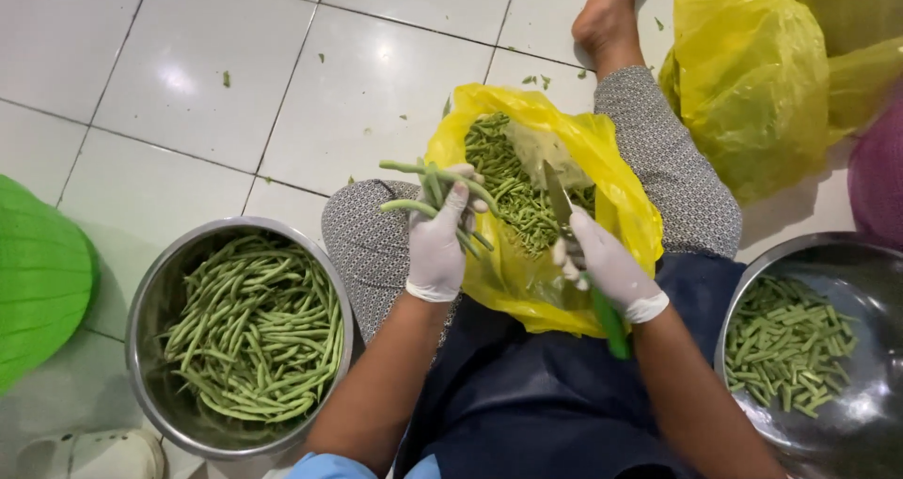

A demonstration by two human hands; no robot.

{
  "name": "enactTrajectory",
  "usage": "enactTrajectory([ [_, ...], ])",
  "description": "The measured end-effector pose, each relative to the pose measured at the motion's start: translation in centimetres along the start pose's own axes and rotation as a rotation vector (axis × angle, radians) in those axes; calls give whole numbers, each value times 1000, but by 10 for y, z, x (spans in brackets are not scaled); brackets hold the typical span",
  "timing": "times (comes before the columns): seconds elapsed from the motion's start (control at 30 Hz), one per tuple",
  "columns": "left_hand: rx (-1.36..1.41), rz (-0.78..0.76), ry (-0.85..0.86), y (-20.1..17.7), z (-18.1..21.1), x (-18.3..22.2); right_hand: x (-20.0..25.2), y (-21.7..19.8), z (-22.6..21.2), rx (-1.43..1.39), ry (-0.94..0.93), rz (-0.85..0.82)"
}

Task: Trimming and cutting green beans manually using a knife while sitting on the floor.

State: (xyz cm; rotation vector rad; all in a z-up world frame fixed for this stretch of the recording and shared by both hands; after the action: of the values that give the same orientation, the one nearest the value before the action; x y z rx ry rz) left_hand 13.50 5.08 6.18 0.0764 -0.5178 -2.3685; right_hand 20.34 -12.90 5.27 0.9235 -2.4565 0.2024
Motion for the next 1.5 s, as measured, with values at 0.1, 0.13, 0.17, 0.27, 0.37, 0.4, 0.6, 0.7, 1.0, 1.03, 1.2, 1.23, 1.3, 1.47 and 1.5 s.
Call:
enactTrajectory([
  [0.1,38,-22,-30,12,-15,5,14,23,-18,-394,-52,-110],
  [0.13,39,-33,-35,15,-18,7,17,25,-28,-399,-55,-99],
  [0.17,52,-52,-66,19,-21,8,21,31,-37,-448,-29,-183],
  [0.27,71,-70,-108,29,-27,13,15,32,-23,-534,8,-252],
  [0.37,89,-64,-123,32,-32,16,8,27,-5,-585,34,-229],
  [0.4,103,-63,-125,32,-35,16,7,25,-2,-598,42,-219],
  [0.6,176,-115,-141,32,-44,23,4,24,1,-694,62,-82],
  [0.7,227,-130,-182,29,-50,25,4,20,14,-671,21,-90],
  [1.0,375,-58,-398,22,-71,21,14,14,-10,-21,-271,117],
  [1.03,377,-55,-396,20,-74,21,16,13,-12,-18,-271,114],
  [1.2,307,16,-486,9,-84,22,31,22,-20,708,-572,135],
  [1.23,309,18,-486,7,-78,23,31,21,-18,710,-572,133],
  [1.3,129,-46,-407,5,-65,24,30,20,-9,696,-473,62],
  [1.47,-56,-108,-501,10,-27,36,24,15,-38,630,-565,81],
  [1.5,-54,-121,-525,2,-40,39,18,8,-34,589,-550,94],
])
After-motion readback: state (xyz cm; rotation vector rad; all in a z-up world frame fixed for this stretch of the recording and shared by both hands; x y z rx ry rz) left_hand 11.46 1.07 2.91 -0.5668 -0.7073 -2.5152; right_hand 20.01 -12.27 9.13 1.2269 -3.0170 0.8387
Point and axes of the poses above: each hand's wrist, its own x-axis away from the middle knuckle, its own y-axis out of the palm, z = x × y, the point moved 5 cm from there along -x, towards the middle knuckle, and after that the axes turned 5 degrees about -x, right-handed, at the moved point
